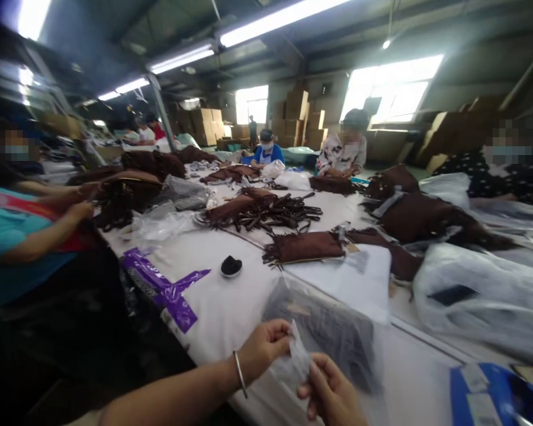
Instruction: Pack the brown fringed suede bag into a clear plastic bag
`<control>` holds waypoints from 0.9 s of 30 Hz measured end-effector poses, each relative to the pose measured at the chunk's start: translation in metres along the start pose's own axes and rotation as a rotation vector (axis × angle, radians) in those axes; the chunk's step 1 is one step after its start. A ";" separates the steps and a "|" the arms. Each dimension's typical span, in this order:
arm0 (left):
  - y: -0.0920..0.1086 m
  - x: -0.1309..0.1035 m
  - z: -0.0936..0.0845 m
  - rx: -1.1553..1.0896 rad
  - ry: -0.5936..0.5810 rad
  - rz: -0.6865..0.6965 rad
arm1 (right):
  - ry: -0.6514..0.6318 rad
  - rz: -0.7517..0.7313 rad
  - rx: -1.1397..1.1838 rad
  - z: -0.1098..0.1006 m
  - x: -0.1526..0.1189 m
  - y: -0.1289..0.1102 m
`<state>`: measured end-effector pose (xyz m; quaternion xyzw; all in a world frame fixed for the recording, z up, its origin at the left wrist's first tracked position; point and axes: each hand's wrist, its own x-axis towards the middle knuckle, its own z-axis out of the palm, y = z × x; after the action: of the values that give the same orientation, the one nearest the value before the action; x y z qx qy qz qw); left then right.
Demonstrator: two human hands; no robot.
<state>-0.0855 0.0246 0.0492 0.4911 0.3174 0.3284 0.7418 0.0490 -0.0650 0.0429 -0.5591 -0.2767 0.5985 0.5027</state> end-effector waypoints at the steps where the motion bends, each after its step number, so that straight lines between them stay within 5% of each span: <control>1: 0.000 0.001 0.000 -0.016 0.015 0.000 | 0.039 0.003 0.074 0.000 -0.003 0.000; 7: 0.011 0.007 -0.020 -0.061 0.071 0.025 | 0.291 -0.054 0.276 -0.016 0.000 -0.008; 13: 0.018 0.014 -0.011 0.063 -0.137 -0.047 | 0.245 -0.007 0.218 -0.014 0.005 -0.019; 21: 0.020 0.017 0.000 0.273 -0.019 0.038 | 0.277 -0.046 0.052 -0.016 0.006 -0.018; 27: 0.016 0.021 0.002 0.251 0.044 0.052 | 0.296 -0.061 0.209 -0.016 0.018 -0.015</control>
<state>-0.0742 0.0455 0.0615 0.5807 0.3594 0.3161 0.6586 0.0707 -0.0471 0.0455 -0.5772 -0.1530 0.5196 0.6111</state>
